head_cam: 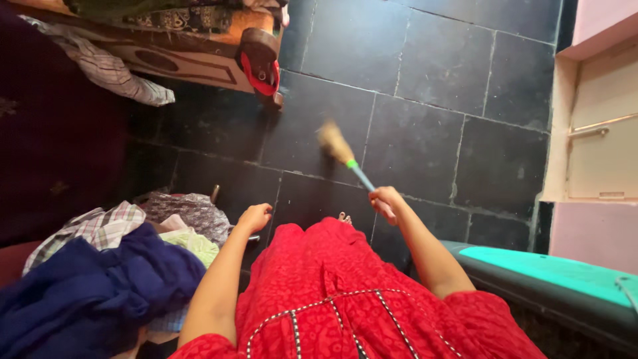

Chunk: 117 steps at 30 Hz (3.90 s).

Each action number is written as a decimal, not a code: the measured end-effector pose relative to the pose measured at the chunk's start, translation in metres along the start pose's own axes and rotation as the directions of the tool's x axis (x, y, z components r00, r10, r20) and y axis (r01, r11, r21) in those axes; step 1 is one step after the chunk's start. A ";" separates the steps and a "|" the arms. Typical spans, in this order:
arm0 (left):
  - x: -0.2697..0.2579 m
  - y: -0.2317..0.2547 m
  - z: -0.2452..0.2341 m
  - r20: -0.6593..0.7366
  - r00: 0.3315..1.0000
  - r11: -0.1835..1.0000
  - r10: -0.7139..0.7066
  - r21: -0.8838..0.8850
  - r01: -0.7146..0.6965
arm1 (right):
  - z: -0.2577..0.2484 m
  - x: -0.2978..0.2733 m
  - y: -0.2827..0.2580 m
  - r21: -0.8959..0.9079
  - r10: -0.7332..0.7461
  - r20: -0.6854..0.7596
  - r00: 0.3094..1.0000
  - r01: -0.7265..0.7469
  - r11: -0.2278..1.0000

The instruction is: The person sweeps the tiled floor of a bedroom using a broom. They move around furniture, including a bed and a washing machine, to clean the entire area.

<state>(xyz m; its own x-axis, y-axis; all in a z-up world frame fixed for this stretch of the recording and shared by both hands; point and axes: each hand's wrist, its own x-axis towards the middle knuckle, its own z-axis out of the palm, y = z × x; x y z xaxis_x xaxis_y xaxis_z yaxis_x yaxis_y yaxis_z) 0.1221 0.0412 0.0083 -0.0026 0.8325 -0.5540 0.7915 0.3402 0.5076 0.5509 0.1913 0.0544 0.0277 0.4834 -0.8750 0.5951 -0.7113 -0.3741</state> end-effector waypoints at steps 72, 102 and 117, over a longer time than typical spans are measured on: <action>0.345 0.136 -0.200 0.005 1.000 0.991 -0.016 0.131 0.015 | -0.149 0.175 -0.271 0.132 -0.195 -0.041 0.980 0.199 0.971; 0.589 0.267 -0.354 -0.153 0.975 0.985 -0.164 -0.078 0.153 | -0.385 0.378 -0.601 0.295 -0.161 -0.036 0.986 0.164 0.941; 0.612 0.282 -0.342 -0.260 0.941 0.956 -0.215 -0.252 0.149 | -0.232 0.425 -0.701 -0.427 -0.172 0.755 0.632 0.674 0.603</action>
<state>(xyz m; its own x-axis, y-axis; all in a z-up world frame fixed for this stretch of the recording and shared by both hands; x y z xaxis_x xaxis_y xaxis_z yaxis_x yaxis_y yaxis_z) 0.1349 0.7959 0.0377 -0.3321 0.8241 -0.4589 0.6025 0.5596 0.5691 0.3323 1.0135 0.0165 -0.6915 0.0424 -0.7211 0.7204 0.1143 -0.6841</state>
